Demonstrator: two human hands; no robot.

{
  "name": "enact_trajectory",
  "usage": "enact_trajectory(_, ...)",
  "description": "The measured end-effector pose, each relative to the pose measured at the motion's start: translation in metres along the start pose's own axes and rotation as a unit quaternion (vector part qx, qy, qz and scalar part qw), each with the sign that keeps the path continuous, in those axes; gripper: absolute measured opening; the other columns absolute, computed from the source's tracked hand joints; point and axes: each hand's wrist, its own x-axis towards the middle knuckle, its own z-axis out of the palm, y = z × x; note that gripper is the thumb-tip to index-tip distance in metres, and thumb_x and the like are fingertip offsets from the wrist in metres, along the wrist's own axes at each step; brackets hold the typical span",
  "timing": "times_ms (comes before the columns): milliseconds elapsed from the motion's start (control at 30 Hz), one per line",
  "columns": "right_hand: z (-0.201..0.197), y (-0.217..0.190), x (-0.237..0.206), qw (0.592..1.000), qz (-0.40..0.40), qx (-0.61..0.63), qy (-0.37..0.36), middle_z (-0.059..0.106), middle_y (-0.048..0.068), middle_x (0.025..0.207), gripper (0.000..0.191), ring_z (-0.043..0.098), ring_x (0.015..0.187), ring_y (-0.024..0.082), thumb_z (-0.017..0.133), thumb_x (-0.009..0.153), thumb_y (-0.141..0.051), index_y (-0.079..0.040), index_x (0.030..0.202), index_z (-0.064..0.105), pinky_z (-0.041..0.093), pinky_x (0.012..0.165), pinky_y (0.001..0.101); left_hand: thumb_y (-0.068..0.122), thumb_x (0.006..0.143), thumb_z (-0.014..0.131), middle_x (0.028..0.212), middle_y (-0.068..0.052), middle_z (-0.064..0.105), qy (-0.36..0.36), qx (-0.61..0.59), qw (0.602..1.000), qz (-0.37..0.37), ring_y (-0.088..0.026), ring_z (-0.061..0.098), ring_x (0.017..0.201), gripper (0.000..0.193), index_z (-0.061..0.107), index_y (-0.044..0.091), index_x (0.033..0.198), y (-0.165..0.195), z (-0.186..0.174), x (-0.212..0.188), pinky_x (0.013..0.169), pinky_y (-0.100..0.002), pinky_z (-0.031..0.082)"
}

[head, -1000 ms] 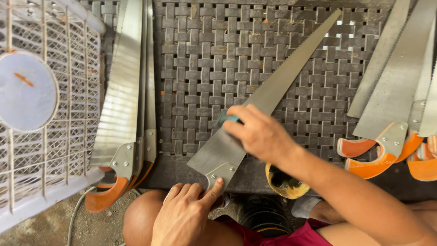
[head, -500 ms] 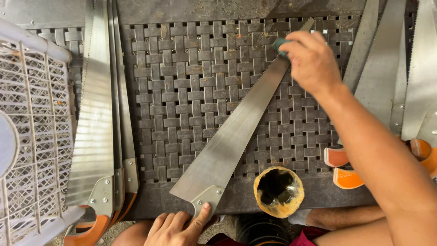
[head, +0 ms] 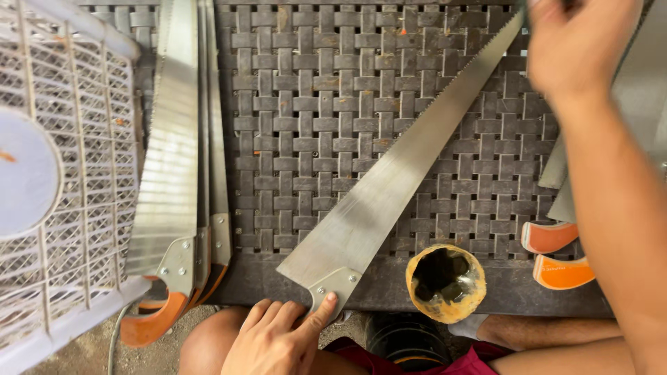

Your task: The person sits on the ground and wipes the blades of several hand saws with a green sponge. The person repeatedly dips the sponge into a small container of dark liquid and scrubs the metal surfaces of the saws one by one.

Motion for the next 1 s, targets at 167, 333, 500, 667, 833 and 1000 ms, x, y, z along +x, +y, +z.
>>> enact_trajectory(167, -0.017, -0.176, -0.062, 0.953, -0.145, 0.22, -0.153, 0.064, 0.014, 0.123, 0.026, 0.066, 0.112, 0.032, 0.07, 0.087, 0.005, -0.009, 0.109, 0.07, 0.058, 0.093, 0.0403, 0.01, 0.08, 0.069, 0.079, -0.009, 0.063, 0.008, 0.028, 0.999, -0.033, -0.027, 0.064, 0.078, 0.058, 0.067, 0.016, 0.137, 0.015, -0.01, 0.002, 0.081, -0.042, 0.047)
enact_trajectory(333, -0.02, -0.279, -0.09, 0.893, -0.192, 0.313, -0.261, 0.064, 0.012, 0.129, 0.033, 0.062, 0.101, 0.026, 0.07, 0.08, -0.001, -0.005, 0.113, 0.07, 0.056, 0.089, 0.035, 0.013, 0.082, 0.066, 0.078, -0.009, 0.065, 0.016, 0.041, 0.998, -0.035, -0.027, 0.066, 0.082, 0.05, 0.069, 0.015, 0.131, 0.02, -0.013, 0.0, 0.081, -0.042, 0.047)
enact_trajectory(500, -0.011, -0.286, -0.101, 0.872, -0.211, 0.311, -0.313, 0.062, 0.01, 0.125, 0.026, 0.062, 0.104, 0.027, 0.067, 0.085, -0.013, -0.007, 0.11, 0.069, 0.055, 0.087, 0.0371, 0.022, 0.086, 0.068, 0.084, -0.01, 0.067, 0.015, 0.033, 0.999, -0.035, -0.028, 0.066, 0.083, 0.036, 0.072, 0.02, 0.121, 0.019, -0.011, 0.004, 0.077, -0.042, 0.047)
enact_trajectory(667, -0.006, -0.27, -0.104, 0.871, -0.232, 0.275, -0.336, 0.061, 0.009, 0.122, 0.02, 0.062, 0.102, 0.026, 0.063, 0.087, -0.016, -0.009, 0.105, 0.068, 0.055, 0.087, 0.0383, 0.017, 0.083, 0.066, 0.083, -0.01, 0.066, -0.002, 0.032, 0.999, -0.037, -0.03, 0.066, 0.084, 0.051, 0.068, 0.019, 0.134, 0.016, -0.008, 0.003, 0.077, -0.043, 0.047)
enact_trajectory(833, -0.009, -0.238, -0.089, 0.904, -0.244, 0.183, -0.299, 0.063, 0.01, 0.12, 0.019, 0.063, 0.098, 0.027, 0.064, 0.084, -0.011, -0.007, 0.102, 0.068, 0.055, 0.085, 0.0384, 0.013, 0.085, 0.065, 0.079, -0.009, 0.064, -0.006, 0.035, 0.999, -0.039, -0.027, 0.066, 0.081, 0.055, 0.064, 0.02, 0.14, 0.011, -0.003, 0.002, 0.083, -0.043, 0.048)
enact_trajectory(1000, -0.014, -0.176, -0.076, 0.939, -0.212, 0.088, -0.257, 0.066, 0.009, 0.118, 0.021, 0.066, 0.098, 0.025, 0.064, 0.084, -0.002, -0.008, 0.103, 0.07, 0.055, 0.087, 0.0368, 0.014, 0.086, 0.067, 0.085, -0.01, 0.063, -0.03, 0.026, 0.999, -0.034, -0.029, 0.065, 0.085, 0.06, 0.06, 0.019, 0.145, 0.004, 0.002, 0.001, 0.086, -0.045, 0.047)
